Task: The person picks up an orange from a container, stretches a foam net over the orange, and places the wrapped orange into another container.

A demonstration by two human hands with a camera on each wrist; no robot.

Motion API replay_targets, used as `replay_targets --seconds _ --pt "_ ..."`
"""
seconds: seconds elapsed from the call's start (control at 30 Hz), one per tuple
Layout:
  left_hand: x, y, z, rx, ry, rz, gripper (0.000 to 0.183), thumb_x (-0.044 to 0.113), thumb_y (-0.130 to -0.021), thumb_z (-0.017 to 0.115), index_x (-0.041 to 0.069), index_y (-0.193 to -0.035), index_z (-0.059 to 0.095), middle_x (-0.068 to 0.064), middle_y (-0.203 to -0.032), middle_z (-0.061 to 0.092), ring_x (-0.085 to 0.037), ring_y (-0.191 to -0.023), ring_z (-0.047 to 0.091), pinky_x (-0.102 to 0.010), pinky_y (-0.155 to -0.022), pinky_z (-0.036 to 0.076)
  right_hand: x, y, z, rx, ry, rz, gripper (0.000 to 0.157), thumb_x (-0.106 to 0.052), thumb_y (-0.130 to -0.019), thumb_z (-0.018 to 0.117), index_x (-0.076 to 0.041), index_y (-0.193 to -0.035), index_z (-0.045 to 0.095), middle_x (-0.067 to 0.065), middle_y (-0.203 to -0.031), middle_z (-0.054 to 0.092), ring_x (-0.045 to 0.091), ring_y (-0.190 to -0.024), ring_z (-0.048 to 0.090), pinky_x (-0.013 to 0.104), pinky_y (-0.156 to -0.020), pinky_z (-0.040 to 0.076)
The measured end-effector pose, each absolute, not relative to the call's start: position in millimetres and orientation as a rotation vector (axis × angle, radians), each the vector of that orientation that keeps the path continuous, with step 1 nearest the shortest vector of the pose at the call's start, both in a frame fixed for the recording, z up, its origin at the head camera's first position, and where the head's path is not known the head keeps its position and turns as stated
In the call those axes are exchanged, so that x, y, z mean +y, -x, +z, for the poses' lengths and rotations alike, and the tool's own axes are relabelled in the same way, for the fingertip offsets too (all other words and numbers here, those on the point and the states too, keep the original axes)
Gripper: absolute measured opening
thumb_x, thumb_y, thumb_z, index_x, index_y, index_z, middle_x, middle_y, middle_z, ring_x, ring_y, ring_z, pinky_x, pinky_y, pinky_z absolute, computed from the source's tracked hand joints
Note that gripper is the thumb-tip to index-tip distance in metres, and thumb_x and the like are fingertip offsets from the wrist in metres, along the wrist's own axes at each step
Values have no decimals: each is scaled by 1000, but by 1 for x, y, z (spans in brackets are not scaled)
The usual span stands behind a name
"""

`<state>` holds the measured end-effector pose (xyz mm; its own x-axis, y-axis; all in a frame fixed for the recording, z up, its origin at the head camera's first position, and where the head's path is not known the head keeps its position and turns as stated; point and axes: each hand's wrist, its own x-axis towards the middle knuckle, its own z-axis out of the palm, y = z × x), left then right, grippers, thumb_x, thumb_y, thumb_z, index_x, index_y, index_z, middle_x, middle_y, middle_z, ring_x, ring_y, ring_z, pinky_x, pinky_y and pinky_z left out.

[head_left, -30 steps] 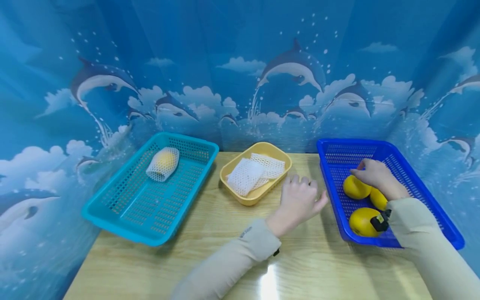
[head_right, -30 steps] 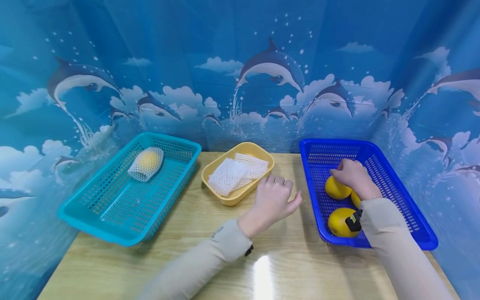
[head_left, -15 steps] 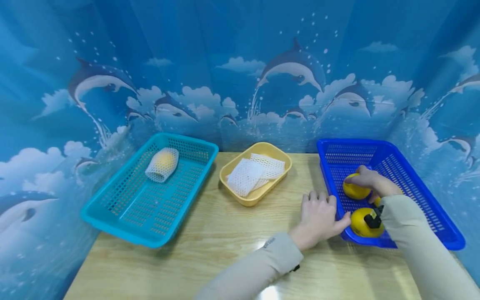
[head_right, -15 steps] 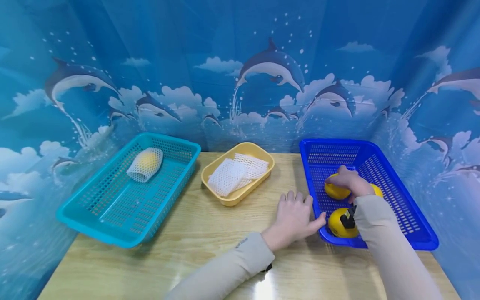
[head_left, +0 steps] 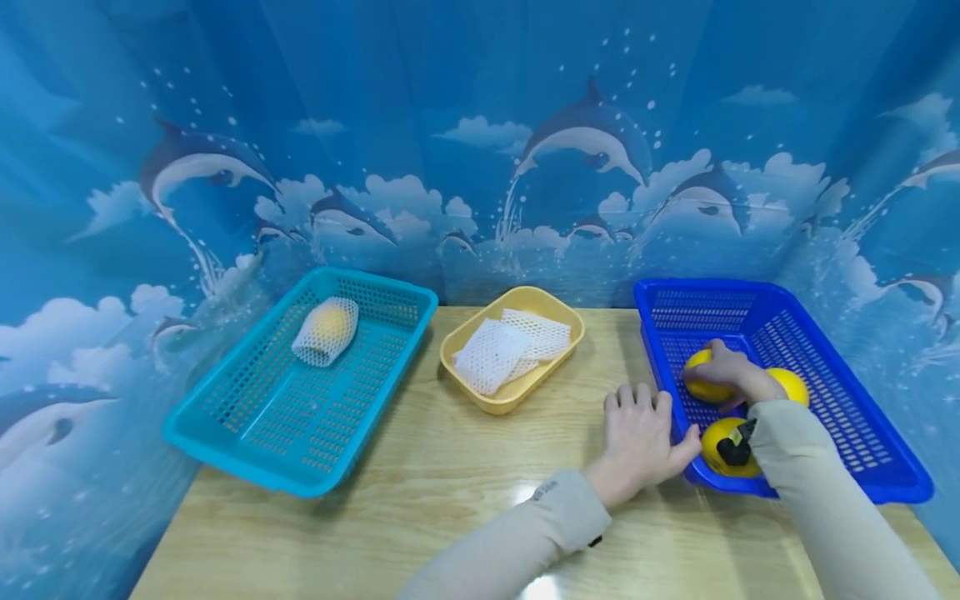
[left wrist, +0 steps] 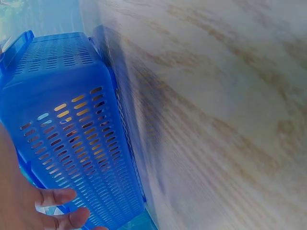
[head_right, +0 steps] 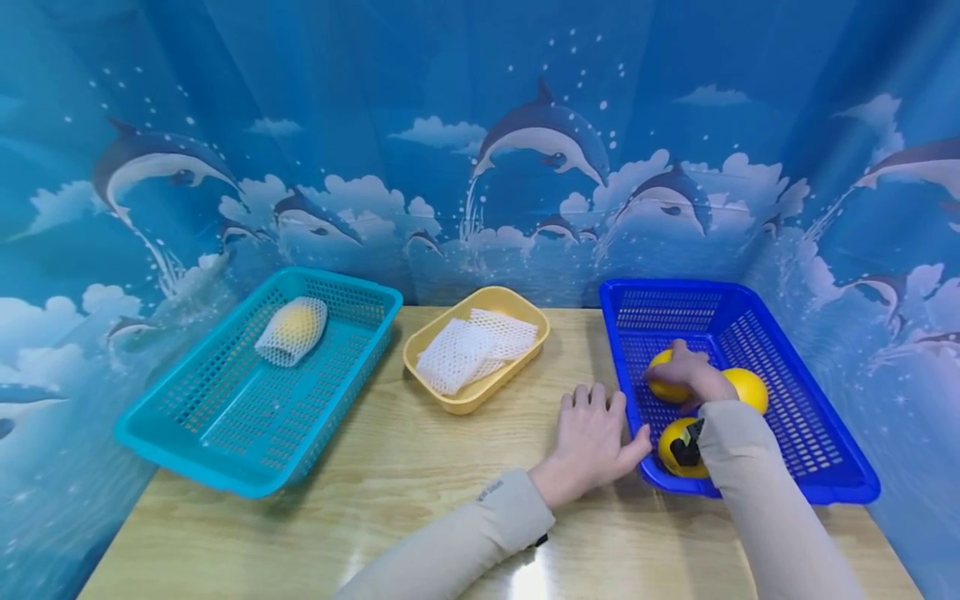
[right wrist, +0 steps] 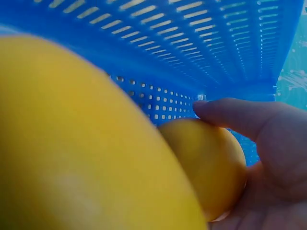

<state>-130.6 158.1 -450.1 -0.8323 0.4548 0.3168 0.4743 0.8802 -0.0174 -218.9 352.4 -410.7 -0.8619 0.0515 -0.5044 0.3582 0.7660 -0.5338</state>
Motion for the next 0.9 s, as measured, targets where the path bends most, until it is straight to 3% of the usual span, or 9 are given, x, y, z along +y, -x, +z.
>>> replay_targets --seconds 0.53,0.9 --pt "159 131 -449 -2755 689 -73 52 68 -93 31 24 -107 55 0 -100 56 -21 -90 52 -33 -73 39 349 210 -410 2567 -313 -914 79 -30 -91 64 8 -144 19 36 -115 40 46 -98 50 41 -64 59" --pt "153 131 -440 -2801 701 -60 61 73 -93 21 27 -117 53 1 -109 57 -21 -97 52 -34 -79 42 343 205 -390 2662 -220 -904 84 -30 -89 67 11 -144 19 36 -114 42 45 -94 53 42 -62 60"
